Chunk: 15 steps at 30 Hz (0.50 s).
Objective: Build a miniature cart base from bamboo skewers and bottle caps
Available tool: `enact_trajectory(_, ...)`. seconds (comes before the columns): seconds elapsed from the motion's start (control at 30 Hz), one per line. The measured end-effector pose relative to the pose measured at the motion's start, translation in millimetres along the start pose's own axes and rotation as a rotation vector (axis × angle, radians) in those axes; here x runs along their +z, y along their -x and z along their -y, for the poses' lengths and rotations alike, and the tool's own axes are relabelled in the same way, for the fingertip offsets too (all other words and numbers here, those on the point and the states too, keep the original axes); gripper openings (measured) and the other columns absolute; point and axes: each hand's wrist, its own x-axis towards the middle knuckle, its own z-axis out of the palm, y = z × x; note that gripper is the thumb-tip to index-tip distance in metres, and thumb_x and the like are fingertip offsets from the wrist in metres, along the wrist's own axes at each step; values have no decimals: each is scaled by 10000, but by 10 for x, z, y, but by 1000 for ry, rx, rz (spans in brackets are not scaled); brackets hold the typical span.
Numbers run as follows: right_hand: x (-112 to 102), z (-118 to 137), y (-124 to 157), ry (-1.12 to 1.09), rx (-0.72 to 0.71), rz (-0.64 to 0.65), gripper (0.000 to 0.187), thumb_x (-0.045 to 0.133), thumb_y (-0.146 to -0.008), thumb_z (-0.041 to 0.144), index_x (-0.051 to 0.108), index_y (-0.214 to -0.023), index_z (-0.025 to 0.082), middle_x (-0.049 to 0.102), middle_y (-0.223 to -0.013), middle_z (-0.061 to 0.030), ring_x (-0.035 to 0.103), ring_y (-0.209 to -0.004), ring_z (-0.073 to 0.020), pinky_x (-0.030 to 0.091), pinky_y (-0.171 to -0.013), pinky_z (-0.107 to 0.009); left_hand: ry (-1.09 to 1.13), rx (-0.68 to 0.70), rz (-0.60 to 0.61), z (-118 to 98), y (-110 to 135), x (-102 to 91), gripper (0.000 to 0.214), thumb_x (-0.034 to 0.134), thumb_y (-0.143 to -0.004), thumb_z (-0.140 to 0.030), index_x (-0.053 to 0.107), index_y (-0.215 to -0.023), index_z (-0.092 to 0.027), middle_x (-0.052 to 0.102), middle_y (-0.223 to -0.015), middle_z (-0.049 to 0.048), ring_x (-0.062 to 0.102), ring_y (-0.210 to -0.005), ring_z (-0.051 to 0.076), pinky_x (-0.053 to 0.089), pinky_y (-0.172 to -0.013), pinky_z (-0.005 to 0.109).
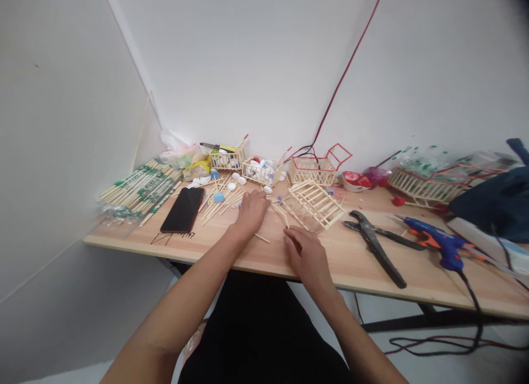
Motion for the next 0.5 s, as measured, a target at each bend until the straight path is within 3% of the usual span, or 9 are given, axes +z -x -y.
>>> enact_trajectory(0.5, 6, -6, 8, -6, -4, 3, 245, 488, -879, 241, 687, -1009, 181, 694, -1063, -99, 608, -1015, -238, 451, -930, -420, -14, 5, -6, 4, 2, 18, 297, 378, -944, -207, 663, -881, -155, 627, -1026, 110, 496, -1029, 256, 315, -819, 373)
